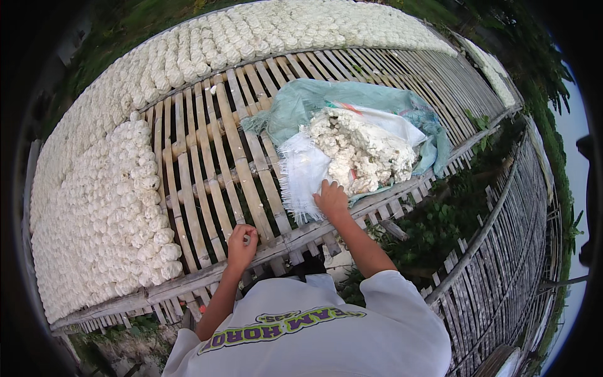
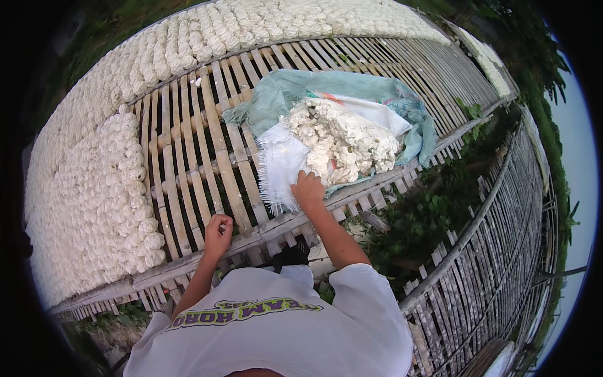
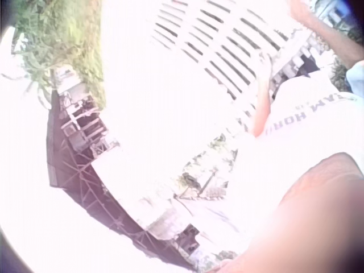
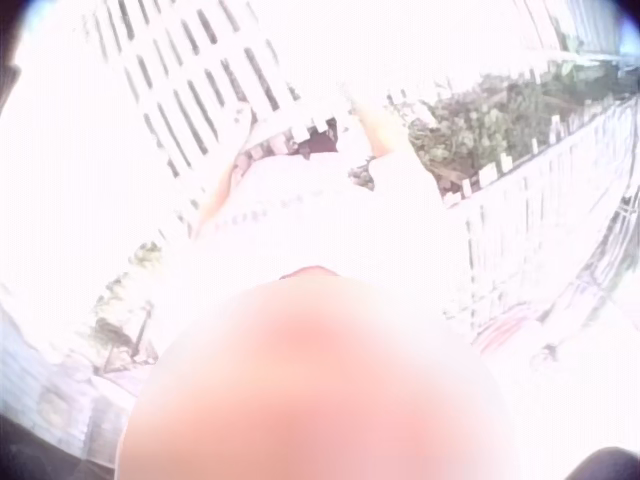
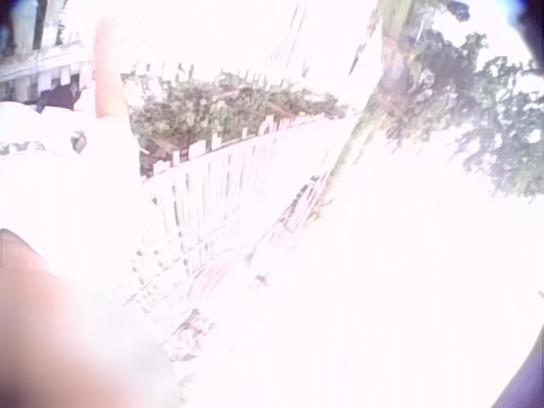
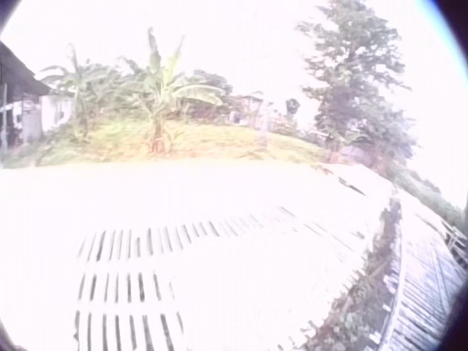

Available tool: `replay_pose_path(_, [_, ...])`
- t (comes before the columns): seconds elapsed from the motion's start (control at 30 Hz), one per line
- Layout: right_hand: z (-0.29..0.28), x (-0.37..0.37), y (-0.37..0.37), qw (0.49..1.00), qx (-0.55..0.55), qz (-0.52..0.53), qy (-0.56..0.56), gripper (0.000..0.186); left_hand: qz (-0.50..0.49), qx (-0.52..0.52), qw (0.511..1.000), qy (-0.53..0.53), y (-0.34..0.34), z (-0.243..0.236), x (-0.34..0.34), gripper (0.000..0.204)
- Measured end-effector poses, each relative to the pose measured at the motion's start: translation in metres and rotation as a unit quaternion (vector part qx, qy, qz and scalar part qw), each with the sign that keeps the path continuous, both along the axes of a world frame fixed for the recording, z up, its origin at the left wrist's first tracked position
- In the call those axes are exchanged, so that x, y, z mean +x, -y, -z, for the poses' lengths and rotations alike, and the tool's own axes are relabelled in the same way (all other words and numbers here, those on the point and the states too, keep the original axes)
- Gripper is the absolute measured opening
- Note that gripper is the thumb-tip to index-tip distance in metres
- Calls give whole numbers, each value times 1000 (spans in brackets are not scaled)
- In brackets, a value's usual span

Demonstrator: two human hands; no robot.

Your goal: The person repeatedly scoops a white dough-like material from a cloth, rolls it into a ball between their hands, and places it on a bamboo rack. The process is repeated continuously, filling the rack with uniform dough balls.

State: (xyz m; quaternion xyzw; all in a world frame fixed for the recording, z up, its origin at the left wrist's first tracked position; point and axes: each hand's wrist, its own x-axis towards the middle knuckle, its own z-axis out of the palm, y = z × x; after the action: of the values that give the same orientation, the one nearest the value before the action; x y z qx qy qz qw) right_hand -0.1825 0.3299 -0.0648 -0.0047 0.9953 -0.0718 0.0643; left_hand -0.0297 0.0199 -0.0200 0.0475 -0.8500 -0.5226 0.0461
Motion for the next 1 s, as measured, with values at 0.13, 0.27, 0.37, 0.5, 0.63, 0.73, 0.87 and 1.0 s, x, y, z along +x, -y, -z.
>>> replay_pose_path(0.13, [-26, -14, -12, 997, 23, -60, 51, 57, -6, 8, 1000, -1, 1, 1, 0, 8])
replay_pose_path(0.27, [-77, -53, -30, 993, -114, -9, 20, 53, -8, 18, 1000, 6, 3, 3, 0, 9])
replay_pose_path(0.37, [-99, -69, -21, 980, -189, 9, -69, 50, -5, 25, 1000, 9, 3, 6, -1, 9])
replay_pose_path(0.5, [-82, -74, 8, 974, -170, -67, -132, 48, 7, 29, 999, 20, 4, 7, -1, 10])
replay_pose_path(0.63, [-24, -45, 35, 976, -52, -173, -117, 50, -2, 33, 998, 44, 5, 5, -1, 11])
replay_pose_path(0.73, [0, -30, 40, 974, 23, -190, -125, 54, -15, 31, 999, 42, 6, 4, 0, 12])
replay_pose_path(0.87, [-19, -68, 19, 985, -56, -146, -71, 52, -6, 20, 999, 44, 6, 5, -2, 11])
replay_pose_path(1.0, [-41, -138, -16, 953, -5, -143, -265, 40, 2, 22, 999, 36, 5, 9, -3, 10])
